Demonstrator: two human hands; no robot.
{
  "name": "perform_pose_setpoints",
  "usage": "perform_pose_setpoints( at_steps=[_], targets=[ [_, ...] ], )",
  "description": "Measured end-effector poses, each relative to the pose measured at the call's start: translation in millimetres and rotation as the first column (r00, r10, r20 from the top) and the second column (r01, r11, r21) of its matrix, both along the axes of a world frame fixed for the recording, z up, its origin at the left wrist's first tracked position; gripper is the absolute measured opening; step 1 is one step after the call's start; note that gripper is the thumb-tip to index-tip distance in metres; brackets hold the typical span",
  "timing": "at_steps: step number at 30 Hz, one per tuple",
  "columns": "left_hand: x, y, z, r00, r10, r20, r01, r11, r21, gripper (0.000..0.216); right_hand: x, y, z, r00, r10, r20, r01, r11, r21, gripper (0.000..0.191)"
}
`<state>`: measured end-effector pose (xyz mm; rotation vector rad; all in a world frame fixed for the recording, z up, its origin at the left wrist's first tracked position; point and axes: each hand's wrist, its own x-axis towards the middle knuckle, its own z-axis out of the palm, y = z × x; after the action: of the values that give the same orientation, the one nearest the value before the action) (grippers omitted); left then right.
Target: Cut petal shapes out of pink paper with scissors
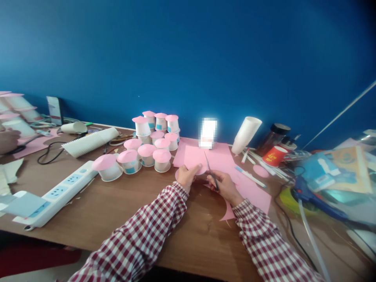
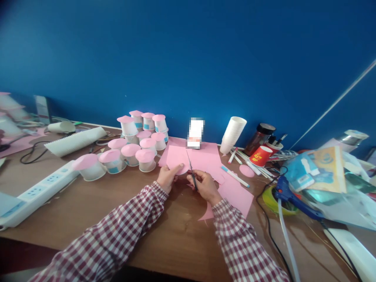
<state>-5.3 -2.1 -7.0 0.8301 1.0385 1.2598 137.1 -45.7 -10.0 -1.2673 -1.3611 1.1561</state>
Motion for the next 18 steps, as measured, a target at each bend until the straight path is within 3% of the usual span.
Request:
perform_pose_setpoints(
  at_steps=[18],
  targets=[
    [-0.6, 0.7, -0.1, 1.000, -0.008, -0.008, 0.008, 1.000, -0.004, 0.026, -1.4, -1.3, 3.5, 1.000, -0.008, 0.027, 0.008, 1.000, -0.001, 0.045]
  ],
)
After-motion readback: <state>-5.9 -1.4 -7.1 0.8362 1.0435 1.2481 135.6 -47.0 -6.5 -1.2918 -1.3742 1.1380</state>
